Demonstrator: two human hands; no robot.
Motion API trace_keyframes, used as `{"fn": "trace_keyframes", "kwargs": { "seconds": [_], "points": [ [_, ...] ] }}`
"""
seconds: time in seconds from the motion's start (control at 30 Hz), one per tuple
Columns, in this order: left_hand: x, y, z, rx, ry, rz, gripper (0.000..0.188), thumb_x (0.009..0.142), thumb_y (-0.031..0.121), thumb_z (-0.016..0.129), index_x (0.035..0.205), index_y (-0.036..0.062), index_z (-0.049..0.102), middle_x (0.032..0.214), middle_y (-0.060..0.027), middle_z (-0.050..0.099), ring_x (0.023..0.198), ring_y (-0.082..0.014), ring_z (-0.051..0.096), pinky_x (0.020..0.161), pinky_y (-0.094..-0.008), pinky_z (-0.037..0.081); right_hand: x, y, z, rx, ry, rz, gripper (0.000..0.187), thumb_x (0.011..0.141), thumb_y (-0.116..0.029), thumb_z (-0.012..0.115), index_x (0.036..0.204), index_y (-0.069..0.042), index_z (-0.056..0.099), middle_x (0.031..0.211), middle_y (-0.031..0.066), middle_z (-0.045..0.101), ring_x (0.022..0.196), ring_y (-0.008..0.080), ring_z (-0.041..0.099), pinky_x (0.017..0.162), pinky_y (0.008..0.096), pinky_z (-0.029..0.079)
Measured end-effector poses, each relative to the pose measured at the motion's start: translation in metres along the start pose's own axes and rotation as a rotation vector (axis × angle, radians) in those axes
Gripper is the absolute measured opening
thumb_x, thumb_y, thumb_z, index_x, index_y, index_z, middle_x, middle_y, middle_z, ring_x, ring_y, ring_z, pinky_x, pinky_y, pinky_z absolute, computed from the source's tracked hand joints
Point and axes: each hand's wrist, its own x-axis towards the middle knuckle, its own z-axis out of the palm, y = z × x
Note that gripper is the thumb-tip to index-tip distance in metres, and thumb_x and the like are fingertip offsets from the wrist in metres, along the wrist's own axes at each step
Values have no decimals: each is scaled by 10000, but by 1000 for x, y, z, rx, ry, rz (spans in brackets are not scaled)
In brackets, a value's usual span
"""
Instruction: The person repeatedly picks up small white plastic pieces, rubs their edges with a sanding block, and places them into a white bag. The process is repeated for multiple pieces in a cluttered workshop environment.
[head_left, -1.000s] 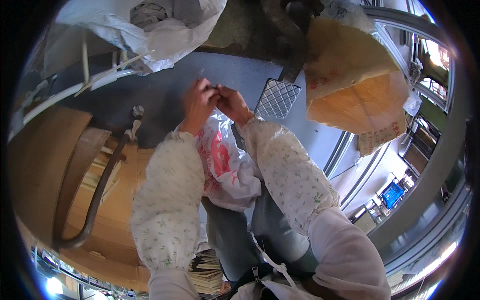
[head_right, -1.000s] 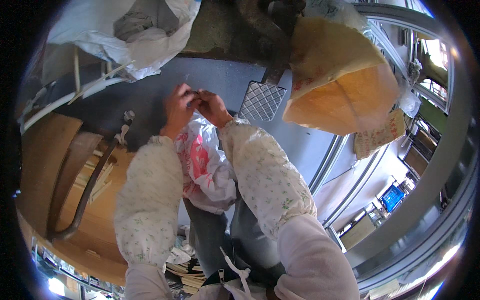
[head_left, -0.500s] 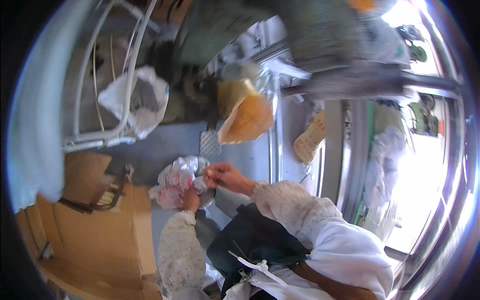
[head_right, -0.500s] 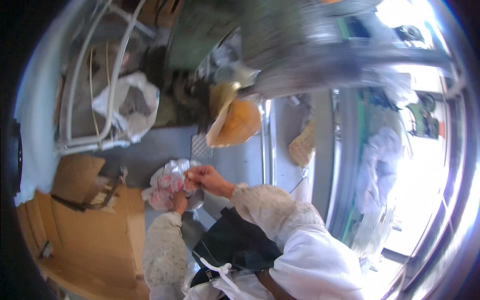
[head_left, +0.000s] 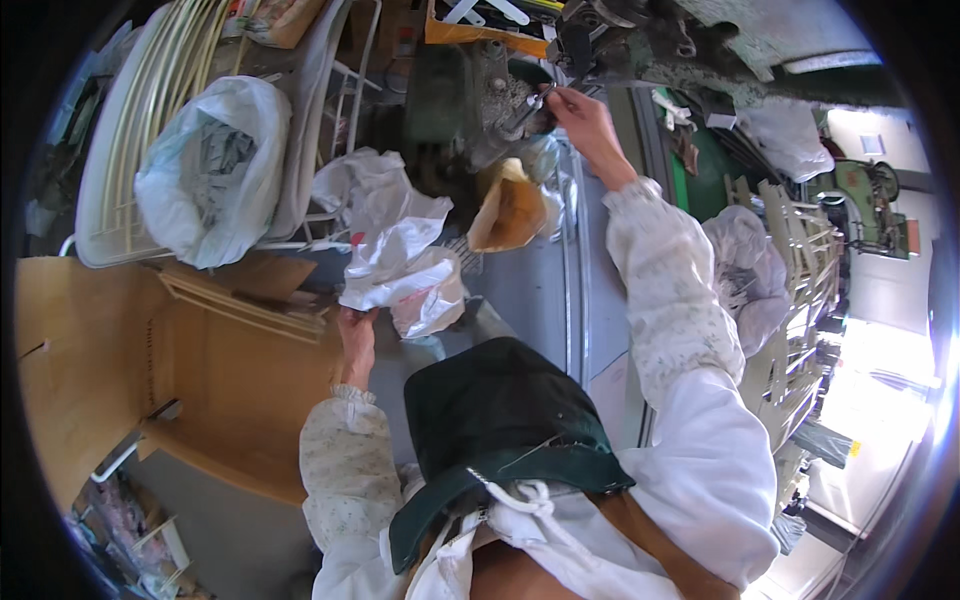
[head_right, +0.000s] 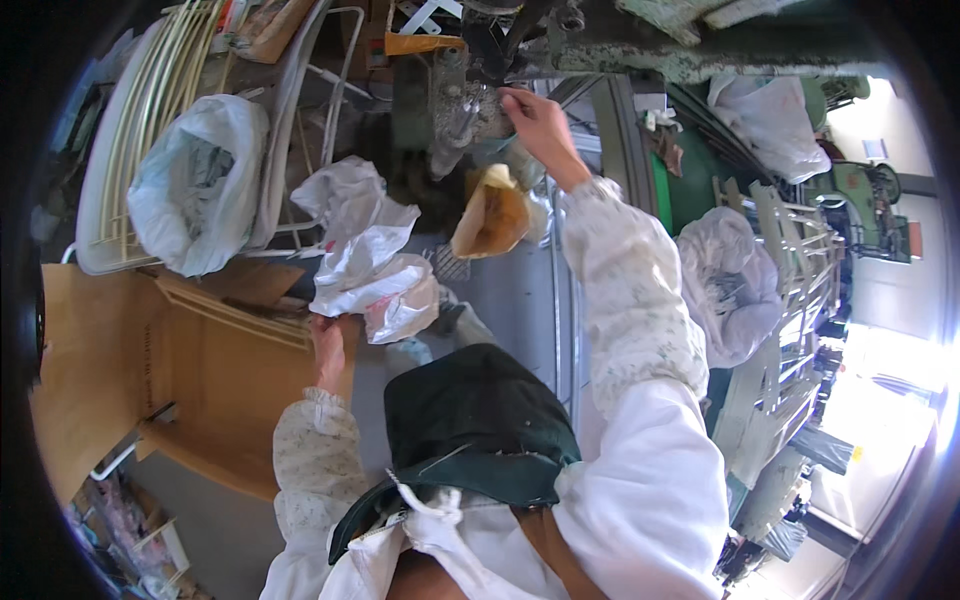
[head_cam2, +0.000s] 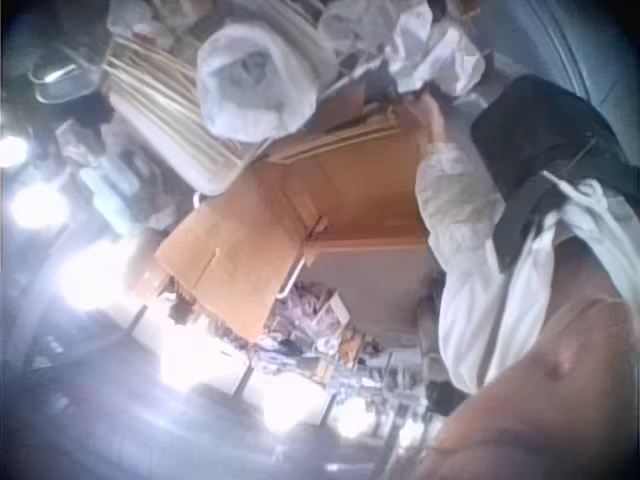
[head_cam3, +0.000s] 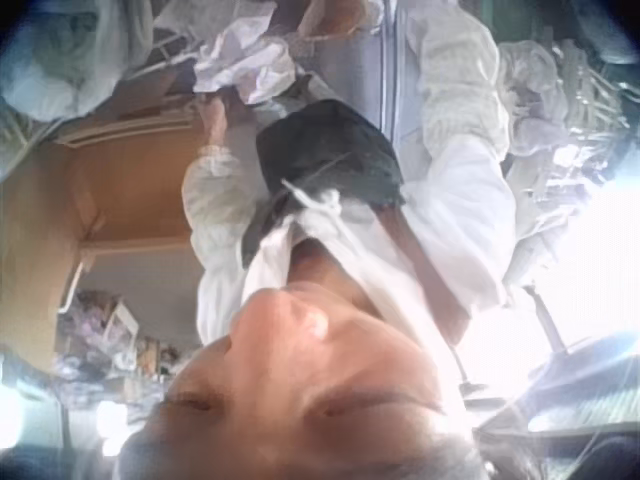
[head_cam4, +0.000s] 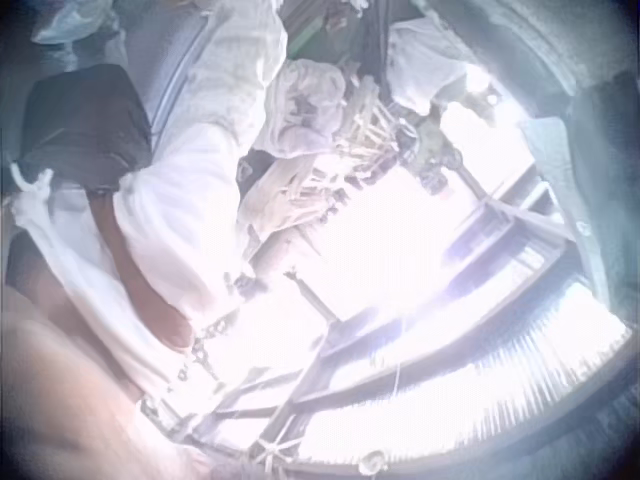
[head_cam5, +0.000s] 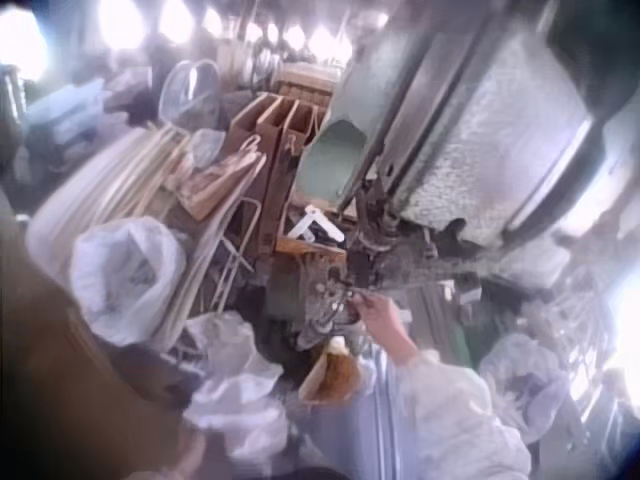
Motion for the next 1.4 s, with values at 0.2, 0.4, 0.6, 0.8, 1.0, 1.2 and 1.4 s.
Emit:
{"fn": "trace_keyframes", "kwargs": {
  "seconds": [0.2,0.4,0.6,0.8,1.0,1.2,1.4],
  "points": [
    [-68,65,-5,-62,-218,-68,396,821,-79,524,1212,-18,545,1209,-76,586,1107,-159,543,944,-301,422,-179,-17,6,61,-282,75,391,858,-234,682,1183,-33,596,1174,105,623,930,187,634,792,309,512],
    [-107,122,83,567,-721,522,280,672,-81,638,915,55,669,930,-71,603,992,-259,542,876,-327,426,-228,-10,33,808,-362,1030,499,816,-220,733,1208,18,537,1104,96,624,961,184,625,819,319,518],
    [-93,107,107,532,-567,352,363,769,69,669,1126,37,613,1108,-93,618,1113,-256,511,952,-355,395,-263,-37,-39,685,118,591,421,903,-213,631,1224,21,492,1083,78,596,993,160,582,863,310,471],
    [-97,120,256,200,-558,-210,594,857,303,685,1293,-32,462,1132,-123,579,1063,-211,543,913,-353,445,-269,-60,-23,1034,177,676,167,916,-225,591,1027,-103,562,934,-12,540,864,93,479,740,223,369],
    [-10,111,219,-437,-505,-399,396,977,245,459,1283,-6,468,1272,-157,544,1148,-297,548,975,-436,470,-322,68,-184,721,766,569,303,766,-118,706,1032,-44,583,1027,102,600,993,210,561,893,349,432],
    [-47,92,278,-221,-358,-586,394,973,261,448,1301,43,470,1282,-110,549,1149,-267,546,979,-430,449,-299,-43,-144,-665,389,265,986,638,-197,806,1436,-21,254,1529,209,135,1425,385,92,1132,542,43],
    [-10,72,263,-46,-913,-769,488,921,331,552,1317,54,487,1292,-60,550,1153,-221,542,980,-374,439,-292,85,-134,419,-148,609,204,842,-128,581,999,-36,673,893,115,683,797,203,646,701,329,492]
  ]
}}
